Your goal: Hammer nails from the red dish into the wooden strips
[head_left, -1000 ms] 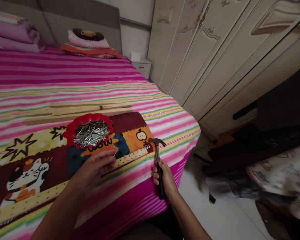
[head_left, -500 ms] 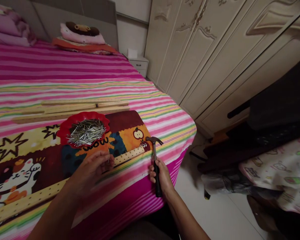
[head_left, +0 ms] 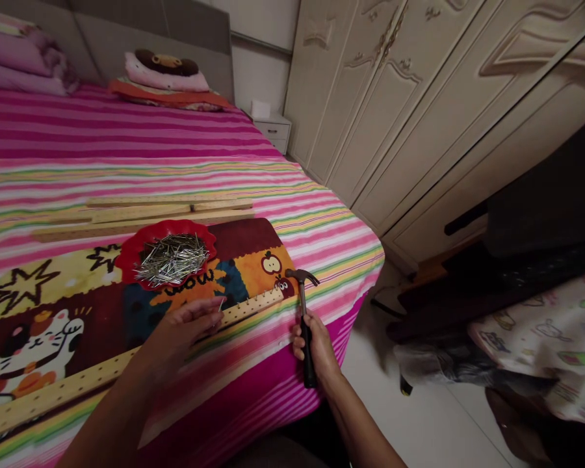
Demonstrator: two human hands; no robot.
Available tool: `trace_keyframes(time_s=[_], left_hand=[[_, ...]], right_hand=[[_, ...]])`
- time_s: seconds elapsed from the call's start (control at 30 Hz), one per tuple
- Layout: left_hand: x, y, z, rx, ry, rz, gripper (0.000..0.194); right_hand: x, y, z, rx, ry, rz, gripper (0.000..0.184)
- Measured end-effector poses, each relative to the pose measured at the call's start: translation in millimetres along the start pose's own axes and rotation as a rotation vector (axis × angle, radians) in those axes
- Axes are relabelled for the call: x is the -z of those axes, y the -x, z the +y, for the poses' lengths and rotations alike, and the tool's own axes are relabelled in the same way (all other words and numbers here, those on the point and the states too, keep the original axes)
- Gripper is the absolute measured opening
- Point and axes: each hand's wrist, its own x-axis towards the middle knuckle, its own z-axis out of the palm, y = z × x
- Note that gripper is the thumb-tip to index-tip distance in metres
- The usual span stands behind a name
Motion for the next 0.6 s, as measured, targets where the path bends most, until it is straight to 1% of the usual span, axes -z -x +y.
trace_keyframes(time_s=[0.1, 0.23, 0.3, 0.43, 0.53, 0.6], left_hand=[[5.6, -4, -4, 0.005, -0.013, 0.008, 0.042], [9.9, -7, -6, -0.102, -0.086, 0.042, 0.035], [6.9, -6, -2, -0.147, -0.124, 0.059, 0.037], [-6.4, -3, 5, -0.179, -0.112, 0.116, 0.040], [-14.1, -5, 4, -0.206, -0.112, 0.171, 0.036], [-16.3, -8, 2, -0.191, -0.109, 0.189, 0.035]], right_hand=[[0, 0, 0, 0.003, 0.004, 0.002, 0.028], [0, 0, 0, 0.003, 0.008, 0.004, 0.028], [0, 0, 0, 0.001, 0.007, 0.007, 0.028], [-2, 2, -1, -0.004, 0.003, 0.008, 0.029], [-3, 3, -2, -0.011, 0.003, 0.006, 0.028], [-3, 4, -3, -0.013, 0.003, 0.009, 0.028]])
